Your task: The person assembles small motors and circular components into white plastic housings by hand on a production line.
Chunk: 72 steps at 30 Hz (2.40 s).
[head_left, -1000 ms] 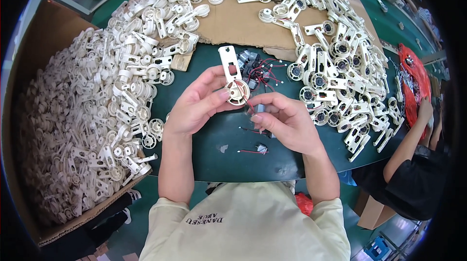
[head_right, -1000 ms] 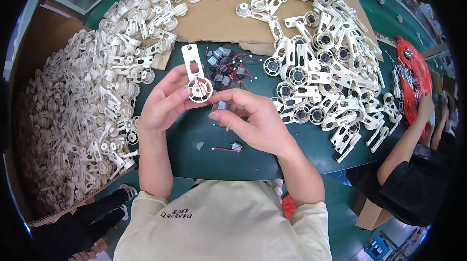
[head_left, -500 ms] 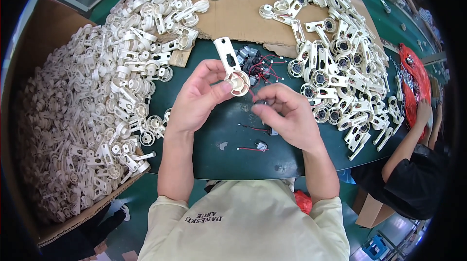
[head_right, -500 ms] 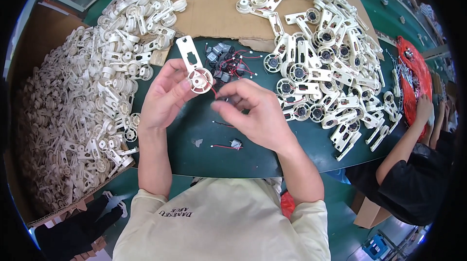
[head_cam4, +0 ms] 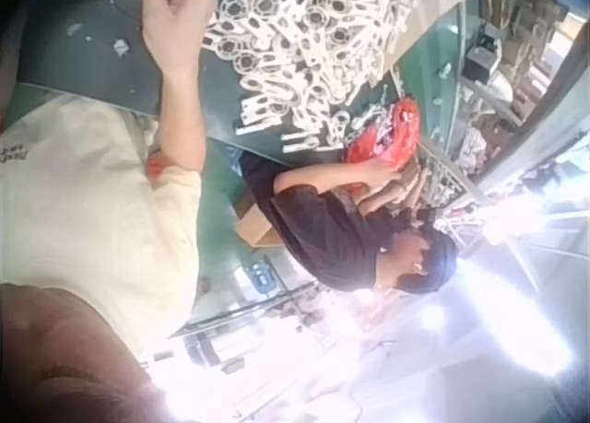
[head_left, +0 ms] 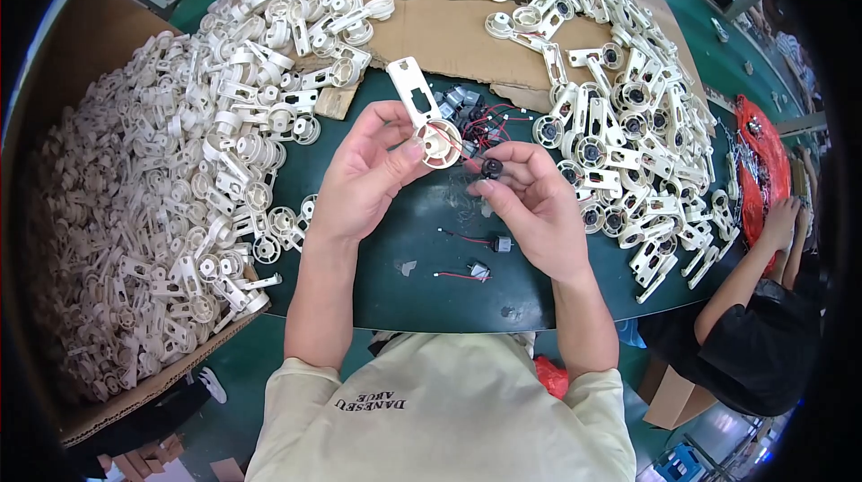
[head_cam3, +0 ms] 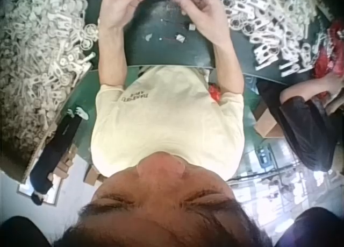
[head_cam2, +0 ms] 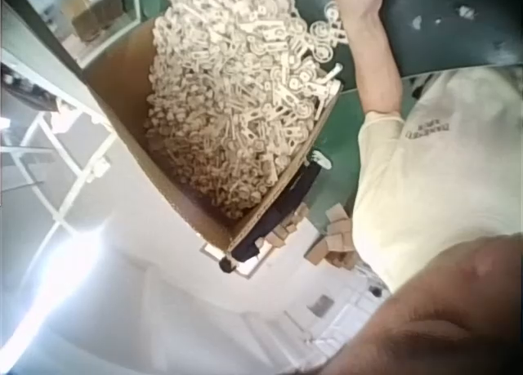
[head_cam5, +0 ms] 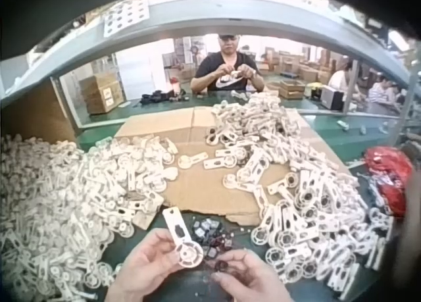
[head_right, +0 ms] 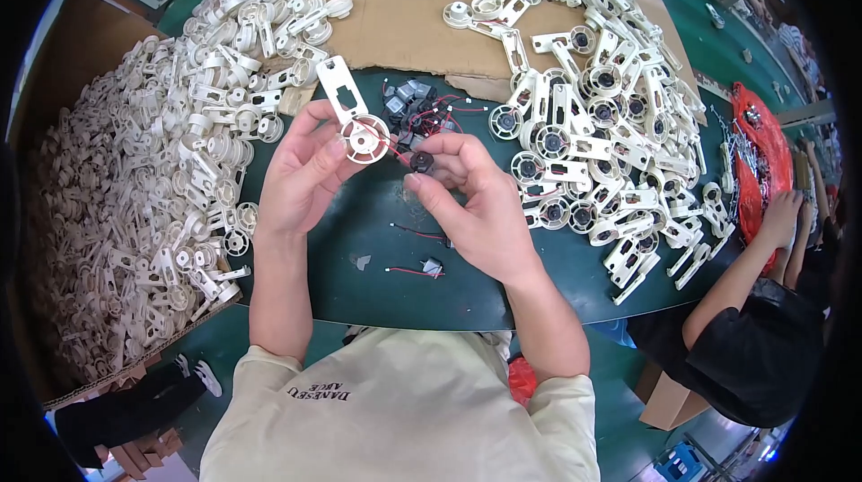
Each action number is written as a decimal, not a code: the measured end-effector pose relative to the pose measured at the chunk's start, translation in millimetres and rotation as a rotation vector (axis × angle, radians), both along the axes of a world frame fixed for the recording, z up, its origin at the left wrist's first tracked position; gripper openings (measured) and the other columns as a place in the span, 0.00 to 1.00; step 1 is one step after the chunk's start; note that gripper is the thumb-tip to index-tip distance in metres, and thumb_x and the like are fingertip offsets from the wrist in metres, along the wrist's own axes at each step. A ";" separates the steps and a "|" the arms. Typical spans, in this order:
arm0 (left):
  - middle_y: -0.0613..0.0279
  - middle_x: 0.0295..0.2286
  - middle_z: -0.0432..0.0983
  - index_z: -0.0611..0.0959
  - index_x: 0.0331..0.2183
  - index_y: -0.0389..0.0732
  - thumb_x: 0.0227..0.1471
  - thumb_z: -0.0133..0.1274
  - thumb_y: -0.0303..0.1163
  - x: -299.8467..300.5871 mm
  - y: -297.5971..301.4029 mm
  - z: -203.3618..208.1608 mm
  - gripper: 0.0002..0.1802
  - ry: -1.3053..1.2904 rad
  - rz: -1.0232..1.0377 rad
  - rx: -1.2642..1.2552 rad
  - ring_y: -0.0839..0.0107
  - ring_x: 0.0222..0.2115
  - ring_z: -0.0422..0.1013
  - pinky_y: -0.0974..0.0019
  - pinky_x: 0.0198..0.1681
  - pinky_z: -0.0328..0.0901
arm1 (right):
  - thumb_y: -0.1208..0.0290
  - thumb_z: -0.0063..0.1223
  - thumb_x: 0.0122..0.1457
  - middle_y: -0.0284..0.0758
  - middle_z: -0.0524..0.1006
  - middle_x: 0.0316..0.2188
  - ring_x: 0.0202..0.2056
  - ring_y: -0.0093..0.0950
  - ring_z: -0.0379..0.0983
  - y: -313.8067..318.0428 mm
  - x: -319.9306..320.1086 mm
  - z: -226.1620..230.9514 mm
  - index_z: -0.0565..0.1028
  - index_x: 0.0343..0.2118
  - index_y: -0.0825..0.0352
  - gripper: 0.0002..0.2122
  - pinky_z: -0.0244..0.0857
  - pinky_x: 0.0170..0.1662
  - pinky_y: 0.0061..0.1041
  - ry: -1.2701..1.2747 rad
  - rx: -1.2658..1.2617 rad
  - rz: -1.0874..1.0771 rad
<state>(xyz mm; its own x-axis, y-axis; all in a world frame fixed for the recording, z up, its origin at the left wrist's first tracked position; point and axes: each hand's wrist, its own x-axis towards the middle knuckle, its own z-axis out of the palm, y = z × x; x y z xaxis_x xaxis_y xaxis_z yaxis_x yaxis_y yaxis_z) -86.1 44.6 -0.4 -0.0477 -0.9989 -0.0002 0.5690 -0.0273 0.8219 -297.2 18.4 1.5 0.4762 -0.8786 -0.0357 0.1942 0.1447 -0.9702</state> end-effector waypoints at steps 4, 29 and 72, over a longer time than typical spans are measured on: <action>0.52 0.47 0.69 0.67 0.51 0.35 0.56 0.55 0.22 -3.4 -1.0 -6.6 0.22 -0.252 0.058 -0.016 0.66 0.48 0.72 0.63 0.53 0.69 | 0.87 0.56 0.56 0.32 0.71 0.38 0.35 0.16 0.70 0.8 -3.3 -2.6 0.70 0.46 0.73 0.15 0.69 0.40 0.16 0.245 -0.332 -0.070; 0.57 0.46 0.75 0.72 0.51 0.31 0.60 0.50 0.22 -37.2 1.1 -16.5 0.17 -0.251 -0.028 0.062 0.74 0.46 0.72 0.69 0.51 0.68 | 0.83 0.60 0.52 0.36 0.73 0.35 0.29 0.27 0.75 1.4 3.6 -5.0 0.75 0.43 0.66 0.14 0.70 0.30 0.26 0.514 -0.771 -0.258; 0.61 0.38 0.70 0.74 0.48 0.31 0.53 0.55 0.15 -62.8 11.4 -14.1 0.19 -0.468 0.138 -0.029 0.74 0.41 0.74 0.71 0.45 0.71 | 0.76 0.53 0.62 0.34 0.74 0.36 0.35 0.16 0.71 -2.5 3.3 2.0 0.67 0.46 0.71 0.12 0.68 0.38 0.17 -0.086 0.170 -0.157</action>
